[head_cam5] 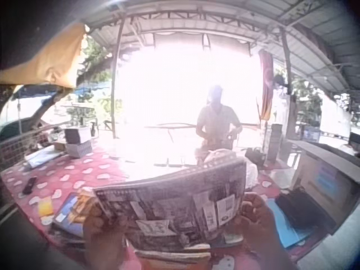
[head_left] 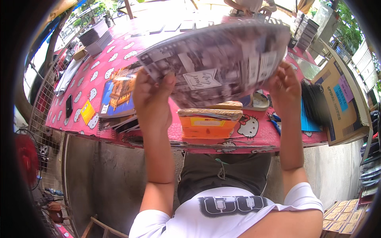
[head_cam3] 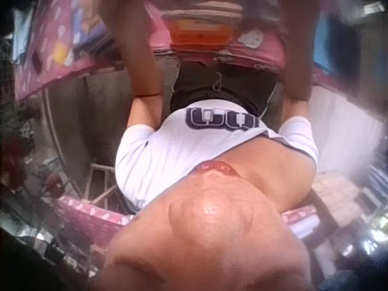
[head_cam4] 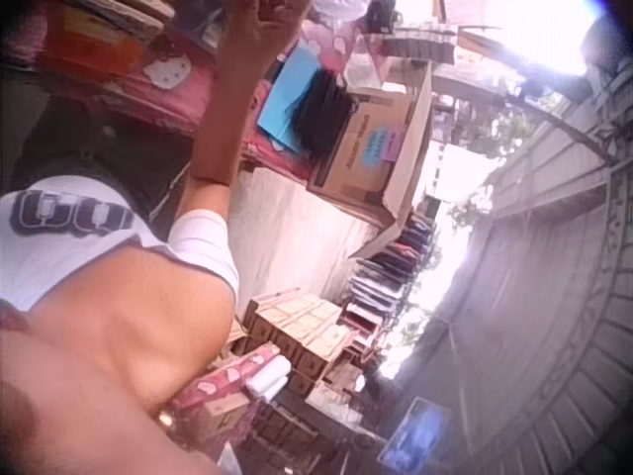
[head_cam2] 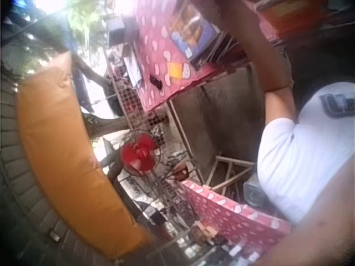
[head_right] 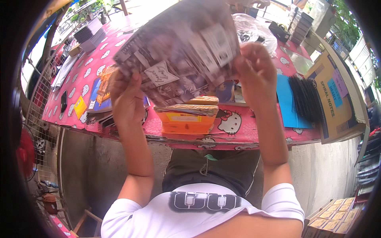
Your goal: The person binds spiral notebooks by hand, inserting metal binding combs into the punched holes, cutting the excess comb with pliers, and stacking the completed notebooks on the table.
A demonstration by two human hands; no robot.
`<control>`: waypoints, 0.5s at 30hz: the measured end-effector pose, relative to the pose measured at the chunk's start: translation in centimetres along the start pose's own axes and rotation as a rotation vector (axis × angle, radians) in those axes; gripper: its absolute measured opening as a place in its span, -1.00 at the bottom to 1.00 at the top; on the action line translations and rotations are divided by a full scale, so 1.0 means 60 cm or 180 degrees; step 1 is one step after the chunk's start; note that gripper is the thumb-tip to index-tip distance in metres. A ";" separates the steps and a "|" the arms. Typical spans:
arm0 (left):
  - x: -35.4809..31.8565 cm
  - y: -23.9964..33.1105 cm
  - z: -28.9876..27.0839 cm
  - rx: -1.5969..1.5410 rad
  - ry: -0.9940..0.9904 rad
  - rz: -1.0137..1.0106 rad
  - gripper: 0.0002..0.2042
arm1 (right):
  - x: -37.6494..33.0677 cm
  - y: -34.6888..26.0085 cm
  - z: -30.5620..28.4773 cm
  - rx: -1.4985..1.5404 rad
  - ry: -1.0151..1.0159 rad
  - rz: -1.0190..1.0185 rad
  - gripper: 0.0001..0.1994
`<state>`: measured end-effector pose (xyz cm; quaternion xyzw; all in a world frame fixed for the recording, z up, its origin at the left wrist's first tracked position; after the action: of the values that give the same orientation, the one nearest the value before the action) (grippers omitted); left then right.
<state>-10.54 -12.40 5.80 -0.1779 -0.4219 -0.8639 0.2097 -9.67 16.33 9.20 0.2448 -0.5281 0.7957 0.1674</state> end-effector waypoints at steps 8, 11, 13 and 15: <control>-0.046 -0.007 0.039 0.2085 -0.0422 -0.0292 -0.57 | -0.138 0.108 -0.059 -0.2642 -0.0580 0.0483 -0.72; -0.083 -0.039 -0.012 0.1416 -0.0069 -0.0321 -0.39 | -0.175 0.142 -0.051 -0.3050 -0.0761 0.0397 -0.78; -0.113 -0.080 -0.053 0.1125 0.0253 -0.0514 -0.22 | -0.184 0.147 -0.054 -0.2942 -0.0905 0.0443 -0.51; -0.142 -0.122 -0.073 0.1656 0.0203 -0.0698 -0.20 | -0.176 0.119 -0.017 -0.2445 -0.0573 0.0185 -0.31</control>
<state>-7.62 -10.06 -5.68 -0.0442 -0.6393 -0.7493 0.1669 -4.92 14.43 -2.55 0.2181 -0.8067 0.5199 0.1772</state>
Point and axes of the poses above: each hand's wrist, its own x-axis towards the middle knuckle, its own z-axis out of the palm, y = z × x, the point moved 10 cm from there along x, towards the middle knuckle
